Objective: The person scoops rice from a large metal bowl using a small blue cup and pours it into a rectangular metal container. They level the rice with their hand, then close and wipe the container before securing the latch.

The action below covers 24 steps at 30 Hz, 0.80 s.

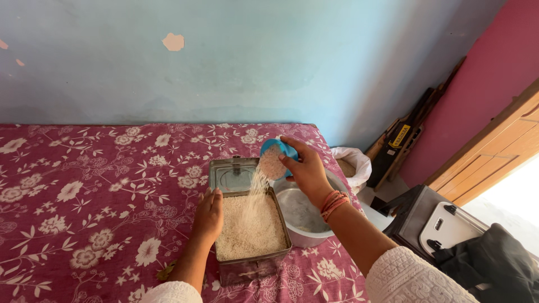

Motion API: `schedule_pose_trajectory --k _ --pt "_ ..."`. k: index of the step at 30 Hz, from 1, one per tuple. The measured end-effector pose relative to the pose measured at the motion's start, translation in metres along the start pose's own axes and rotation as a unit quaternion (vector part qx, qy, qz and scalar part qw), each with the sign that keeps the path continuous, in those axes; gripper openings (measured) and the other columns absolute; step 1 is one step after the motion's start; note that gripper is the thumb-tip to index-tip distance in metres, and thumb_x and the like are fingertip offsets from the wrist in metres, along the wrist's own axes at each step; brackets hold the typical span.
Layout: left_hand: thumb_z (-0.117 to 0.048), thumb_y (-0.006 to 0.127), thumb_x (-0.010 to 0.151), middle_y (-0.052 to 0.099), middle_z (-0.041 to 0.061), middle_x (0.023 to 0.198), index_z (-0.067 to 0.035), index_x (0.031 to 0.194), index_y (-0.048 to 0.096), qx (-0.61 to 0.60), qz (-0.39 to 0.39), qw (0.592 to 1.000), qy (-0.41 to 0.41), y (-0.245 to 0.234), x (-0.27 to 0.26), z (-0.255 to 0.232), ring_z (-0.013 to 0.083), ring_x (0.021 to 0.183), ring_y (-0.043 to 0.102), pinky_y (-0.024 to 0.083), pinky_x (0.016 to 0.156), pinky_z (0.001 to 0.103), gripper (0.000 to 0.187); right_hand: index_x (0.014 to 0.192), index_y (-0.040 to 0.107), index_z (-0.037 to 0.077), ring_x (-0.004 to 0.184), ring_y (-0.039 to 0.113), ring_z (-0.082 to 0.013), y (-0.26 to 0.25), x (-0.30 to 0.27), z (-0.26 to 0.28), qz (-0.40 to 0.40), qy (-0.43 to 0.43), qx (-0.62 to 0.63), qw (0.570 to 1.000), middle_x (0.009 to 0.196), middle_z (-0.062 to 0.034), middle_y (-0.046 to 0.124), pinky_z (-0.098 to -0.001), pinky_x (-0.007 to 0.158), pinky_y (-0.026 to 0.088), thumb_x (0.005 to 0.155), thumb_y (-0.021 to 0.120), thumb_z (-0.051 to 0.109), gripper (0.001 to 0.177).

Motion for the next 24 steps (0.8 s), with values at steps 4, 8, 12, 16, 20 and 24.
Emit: schedule_pose_trajectory --k 4,8,12,16,20,24 --pt "-0.06 0.021 0.102 0.026 0.013 0.168 -0.013 0.151 0.048 -0.016 -0.001 1.0 -0.004 -0.001 -0.002 -0.003 0.0338 0.159 0.008 0.014 0.126 0.053 0.073 0.142 0.061 0.023 0.09 0.068 -0.0112 0.002 0.001 0.001 -0.001 -0.014 -0.003 1.0 0.106 -0.0026 0.071 -0.0298 0.066 0.061 0.092 0.068 0.018 0.051" --pt "-0.06 0.02 0.102 0.026 0.013 0.168 -0.013 0.151 0.048 -0.017 0.0 1.0 -0.007 0.0 -0.003 -0.002 0.0338 0.16 0.007 0.013 0.127 0.053 0.073 0.141 0.063 0.022 0.087 0.067 -0.0093 0.001 0.002 0.002 -0.006 -0.029 -0.01 1.0 0.105 -0.0009 0.072 -0.0272 0.065 0.058 0.092 0.069 0.016 0.05" --pt "-0.059 0.017 0.101 0.025 0.014 0.168 -0.012 0.152 0.045 -0.001 0.008 1.0 -0.018 0.004 -0.003 0.005 0.0361 0.158 0.008 0.012 0.126 0.053 0.075 0.141 0.064 0.021 0.083 0.065 -0.0092 0.001 0.003 0.003 -0.006 -0.057 -0.019 0.998 0.103 -0.0013 0.071 -0.0262 0.064 0.057 0.092 0.069 0.014 0.05" --pt "-0.06 0.02 0.103 0.027 0.018 0.167 -0.008 0.15 0.049 -0.013 -0.004 1.0 0.003 0.006 -0.001 0.01 0.0378 0.158 0.013 0.013 0.128 0.051 0.076 0.142 0.063 0.019 0.08 0.063 -0.0086 0.001 0.005 0.001 -0.004 -0.072 -0.014 0.997 0.102 -0.0011 0.071 -0.0264 0.064 0.056 0.092 0.07 0.012 0.051" --pt "-0.061 0.022 0.102 0.029 0.018 0.166 -0.007 0.151 0.047 -0.03 -0.014 0.999 -0.003 0.008 0.0 0.012 0.0365 0.158 0.013 0.015 0.127 0.051 0.077 0.142 0.064 0.016 0.08 0.061 -0.0092 0.002 0.006 0.004 0.001 -0.088 0.001 0.996 0.103 -0.0025 0.072 -0.0269 0.066 0.054 0.092 0.07 0.01 0.051" --pt "-0.061 0.017 0.101 0.026 0.014 0.168 -0.01 0.153 0.043 0.004 0.004 1.0 -0.021 0.009 0.0 0.01 0.0359 0.158 0.01 0.014 0.126 0.052 0.077 0.14 0.064 0.016 0.083 0.062 -0.0089 0.0 0.005 0.01 0.001 -0.102 -0.006 0.995 0.112 0.001 0.072 -0.0274 0.068 0.055 0.09 0.07 0.008 0.051"
Point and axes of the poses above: each hand's wrist, its own x-axis towards the middle knuckle, its own y-axis out of the palm, z = x × y, the point moved 8 cm from there along x, towards the middle knuckle
